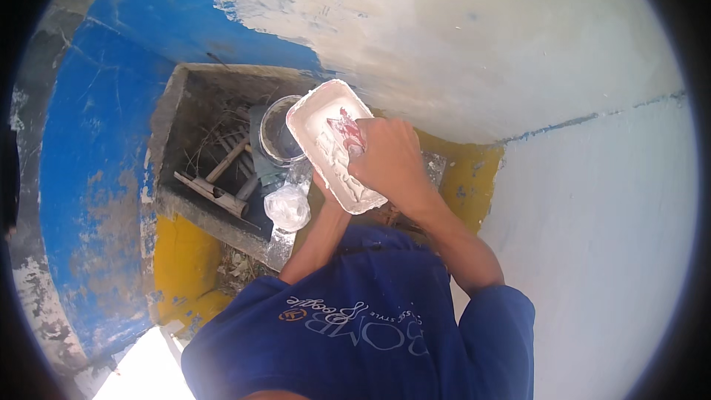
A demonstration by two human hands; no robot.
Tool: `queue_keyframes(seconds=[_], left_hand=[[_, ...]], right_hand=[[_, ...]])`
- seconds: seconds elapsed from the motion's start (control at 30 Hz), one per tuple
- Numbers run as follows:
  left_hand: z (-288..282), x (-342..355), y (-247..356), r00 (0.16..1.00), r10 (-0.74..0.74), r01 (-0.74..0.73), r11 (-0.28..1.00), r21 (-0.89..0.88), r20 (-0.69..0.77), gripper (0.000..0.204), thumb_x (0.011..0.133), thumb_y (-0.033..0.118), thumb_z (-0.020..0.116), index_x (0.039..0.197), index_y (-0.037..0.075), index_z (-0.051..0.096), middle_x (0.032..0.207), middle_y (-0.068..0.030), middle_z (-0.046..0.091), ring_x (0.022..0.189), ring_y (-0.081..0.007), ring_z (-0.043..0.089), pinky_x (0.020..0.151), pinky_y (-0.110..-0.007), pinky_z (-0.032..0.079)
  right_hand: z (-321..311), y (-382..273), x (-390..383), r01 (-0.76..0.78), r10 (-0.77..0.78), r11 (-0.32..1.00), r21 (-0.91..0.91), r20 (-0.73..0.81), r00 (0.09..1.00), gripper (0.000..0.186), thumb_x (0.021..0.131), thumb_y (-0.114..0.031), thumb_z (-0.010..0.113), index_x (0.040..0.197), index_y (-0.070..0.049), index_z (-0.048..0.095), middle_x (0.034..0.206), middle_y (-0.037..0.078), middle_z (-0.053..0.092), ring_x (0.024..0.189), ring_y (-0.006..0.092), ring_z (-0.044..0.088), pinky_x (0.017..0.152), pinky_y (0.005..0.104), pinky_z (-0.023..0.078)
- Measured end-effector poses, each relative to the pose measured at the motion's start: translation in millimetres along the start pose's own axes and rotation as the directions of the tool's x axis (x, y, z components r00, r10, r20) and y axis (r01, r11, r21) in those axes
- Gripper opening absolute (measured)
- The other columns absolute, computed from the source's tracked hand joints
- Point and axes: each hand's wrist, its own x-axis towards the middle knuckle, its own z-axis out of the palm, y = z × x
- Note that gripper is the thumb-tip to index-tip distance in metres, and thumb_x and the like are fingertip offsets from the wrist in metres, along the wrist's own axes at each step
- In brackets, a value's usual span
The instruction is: The person applies white plaster to a wall with a putty knife. They hold a tray of plaster in one hand, scoop material onto the putty knife, and spread it across the wall surface.
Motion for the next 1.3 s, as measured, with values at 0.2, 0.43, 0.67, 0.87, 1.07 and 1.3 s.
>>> queue_keyframes(seconds=[0.2,0.43,0.67,0.87,1.07,1.3], left_hand=[[-5,-2,1,0.999,-0.031,0.031,0.999,-0.009,-0.028,0.06,0.1,0.051,0.032,0.141,0.008,0.04,0.136,-0.011,0.05,0.121,-0.0273,0.052,0.104,-0.044,0.042],[-10,-8,-4,0.998,-0.051,0.052,0.998,-0.03,0.023,0.062,0.1,0.054,0.032,0.143,0.01,0.038,0.139,-0.0098,0.049,0.125,-0.0279,0.048,0.108,-0.045,0.036],[-8,-2,0,0.999,-0.049,0.05,0.997,-0.061,0.018,0.063,0.1,0.054,0.032,0.145,0.011,0.035,0.141,-0.0094,0.047,0.126,-0.0263,0.048,0.107,-0.043,0.038],[4,-6,3,0.998,-0.04,0.041,0.999,-0.015,0.055,0.062,0.1,0.054,0.029,0.145,0.012,0.035,0.14,-0.0095,0.047,0.126,-0.0263,0.048,0.107,-0.044,0.038],[1,-4,4,0.993,-0.11,0.104,0.99,-0.099,-0.052,0.062,0.101,0.054,0.029,0.145,0.012,0.036,0.141,-0.0094,0.047,0.127,-0.0273,0.048,0.108,-0.044,0.037],[1,-7,10,0.997,-0.064,0.063,0.998,0.012,0.04,0.065,0.1,0.054,0.031,0.147,0.01,0.032,0.144,-0.0096,0.045,0.13,-0.0279,0.045,0.109,-0.044,0.036]], right_hand=[[7,-8,-6,0.06,-0.062,0.998,0.021,0.064,0.996,0.021,0.058,-0.007,0.062,0.075,0.007,0.065,0.068,0.029,0.058,0.067,0.0473,0.057,0.066,0.0484,0.048],[30,9,2,0.061,-0.058,0.995,-0.082,0.038,0.998,0.02,0.056,-0.008,0.062,0.071,0.006,0.064,0.066,0.029,0.059,0.065,0.0463,0.059,0.066,0.0488,0.049],[28,3,6,0.102,-0.102,0.994,0.031,0.0,0.995,0.018,0.054,-0.005,0.061,0.067,0.008,0.062,0.063,0.029,0.058,0.063,0.0466,0.058,0.066,0.0486,0.049],[15,-10,18,0.04,-0.038,0.999,-0.037,0.036,0.999,0.019,0.056,-0.008,0.063,0.066,0.008,0.062,0.065,0.03,0.058,0.063,0.0458,0.06,0.064,0.0486,0.05],[30,-4,21,0.128,-0.126,0.987,-0.096,0.03,0.992,0.018,0.057,-0.008,0.065,0.068,0.007,0.065,0.064,0.028,0.06,0.061,0.0439,0.061,0.062,0.0472,0.051],[6,0,20,0.08,-0.085,0.982,-0.172,-0.021,0.996,0.02,0.058,-0.006,0.063,0.075,0.004,0.068,0.065,0.026,0.061,0.063,0.044,0.06,0.061,0.0476,0.049]])
